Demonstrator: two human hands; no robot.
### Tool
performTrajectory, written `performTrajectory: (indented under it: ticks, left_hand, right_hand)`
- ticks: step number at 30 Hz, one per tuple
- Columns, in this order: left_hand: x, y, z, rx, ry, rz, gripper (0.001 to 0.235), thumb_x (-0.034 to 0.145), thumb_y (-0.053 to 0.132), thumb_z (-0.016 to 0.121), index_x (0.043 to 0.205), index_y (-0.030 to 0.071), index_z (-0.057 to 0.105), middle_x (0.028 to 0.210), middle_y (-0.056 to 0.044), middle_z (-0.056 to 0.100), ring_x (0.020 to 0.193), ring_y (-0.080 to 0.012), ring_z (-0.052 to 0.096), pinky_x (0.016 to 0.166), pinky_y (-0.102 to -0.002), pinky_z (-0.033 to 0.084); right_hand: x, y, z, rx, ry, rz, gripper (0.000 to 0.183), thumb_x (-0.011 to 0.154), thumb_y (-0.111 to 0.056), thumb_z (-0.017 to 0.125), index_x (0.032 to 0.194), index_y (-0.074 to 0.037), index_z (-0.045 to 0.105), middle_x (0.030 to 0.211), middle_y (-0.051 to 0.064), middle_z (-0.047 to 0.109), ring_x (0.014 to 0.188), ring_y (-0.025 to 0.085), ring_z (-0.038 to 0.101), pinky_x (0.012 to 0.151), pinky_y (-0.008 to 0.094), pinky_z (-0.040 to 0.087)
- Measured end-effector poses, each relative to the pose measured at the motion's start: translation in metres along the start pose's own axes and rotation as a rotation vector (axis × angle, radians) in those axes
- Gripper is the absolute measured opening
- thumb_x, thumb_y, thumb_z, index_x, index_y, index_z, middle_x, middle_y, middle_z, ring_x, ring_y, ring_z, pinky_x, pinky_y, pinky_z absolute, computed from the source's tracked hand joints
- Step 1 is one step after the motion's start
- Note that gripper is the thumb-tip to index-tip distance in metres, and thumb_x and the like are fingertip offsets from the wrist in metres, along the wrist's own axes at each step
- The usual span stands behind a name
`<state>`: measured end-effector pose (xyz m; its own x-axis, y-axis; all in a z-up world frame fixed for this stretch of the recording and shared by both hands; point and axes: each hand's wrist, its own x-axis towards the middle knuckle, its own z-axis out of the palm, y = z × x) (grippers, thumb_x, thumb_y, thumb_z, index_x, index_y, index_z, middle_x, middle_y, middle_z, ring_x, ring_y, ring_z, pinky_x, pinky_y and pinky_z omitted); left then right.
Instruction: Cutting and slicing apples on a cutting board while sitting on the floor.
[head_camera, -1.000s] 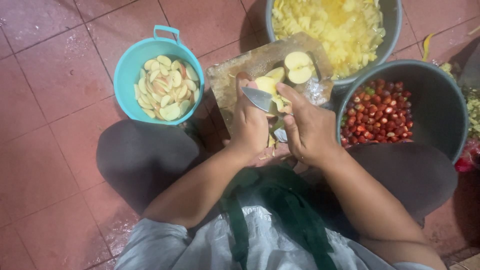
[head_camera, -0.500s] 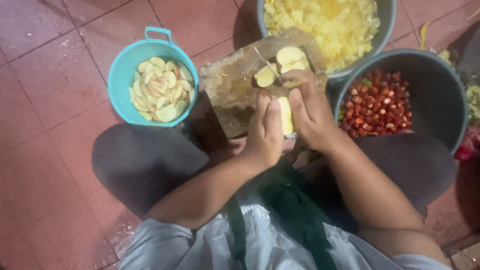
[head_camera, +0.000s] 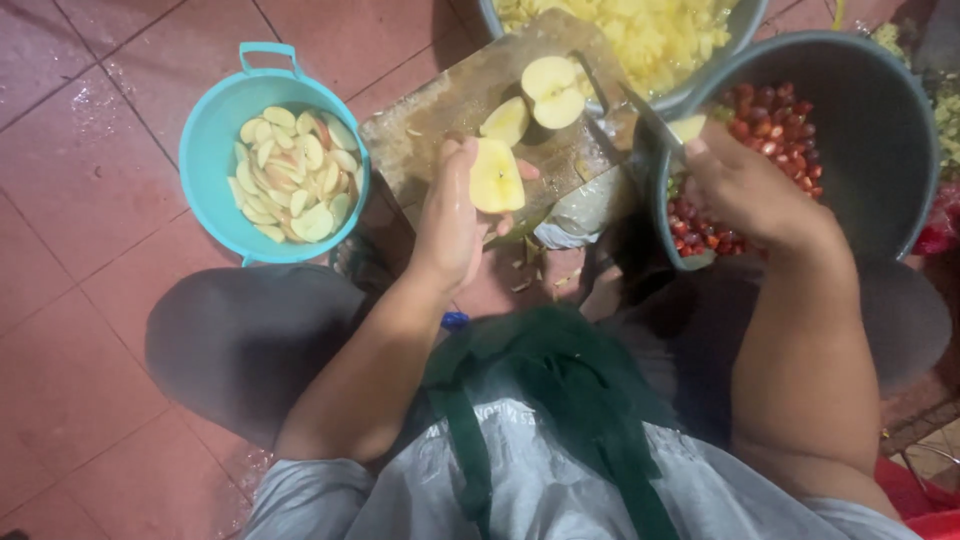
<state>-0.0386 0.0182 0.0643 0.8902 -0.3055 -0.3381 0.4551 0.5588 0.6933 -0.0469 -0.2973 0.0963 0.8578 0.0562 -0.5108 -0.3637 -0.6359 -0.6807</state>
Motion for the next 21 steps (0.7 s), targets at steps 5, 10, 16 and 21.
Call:
performTrajectory:
  ticks: [5, 10, 16, 21]
  left_hand:
    - [0.004, 0.003, 0.004, 0.012, -0.035, 0.028, 0.026, 0.109, 0.036, 0.037, 0.118, 0.013, 0.042, 0.107, -0.02, 0.071, 0.076, -0.0162, 0.06, 0.057, -0.029, 0.044]
    - [0.009, -0.005, 0.003, -0.049, -0.035, 0.056, 0.022, 0.109, 0.03, 0.042, 0.119, 0.011, 0.045, 0.11, -0.018, 0.068, 0.082, -0.0178, 0.062, 0.059, -0.03, 0.046]
    - [0.014, -0.009, -0.002, -0.037, -0.032, 0.11, 0.027, 0.106, 0.017, 0.049, 0.131, 0.007, 0.051, 0.114, -0.011, 0.064, 0.092, -0.0168, 0.062, 0.067, -0.032, 0.05]
    - [0.009, 0.009, 0.002, 0.049, -0.017, 0.138, 0.032, 0.105, 0.019, 0.043, 0.135, 0.011, 0.051, 0.114, -0.006, 0.068, 0.085, -0.0114, 0.059, 0.062, -0.027, 0.045]
  right_hand:
    - [0.007, -0.001, 0.005, -0.03, -0.011, 0.196, 0.055, 0.114, -0.044, 0.033, 0.117, 0.006, 0.053, 0.076, 0.012, 0.061, 0.062, 0.022, 0.06, 0.062, 0.037, 0.051]
    - [-0.007, -0.037, 0.014, 0.022, 0.082, 0.146, 0.049, 0.11, -0.041, 0.036, 0.136, 0.0, 0.043, 0.075, 0.011, 0.058, 0.053, 0.022, 0.057, 0.051, 0.038, 0.048]
    - [-0.015, -0.048, 0.051, 0.349, 0.12, -0.177, 0.045, 0.112, -0.032, 0.043, 0.147, -0.004, 0.04, 0.086, 0.007, 0.052, 0.06, 0.015, 0.048, 0.053, 0.034, 0.041]
    - [-0.035, -0.083, 0.06, -0.061, 0.211, -0.512, 0.044, 0.117, -0.023, 0.043, 0.16, -0.013, 0.041, 0.083, 0.009, 0.06, 0.079, 0.022, 0.066, 0.078, 0.04, 0.053]
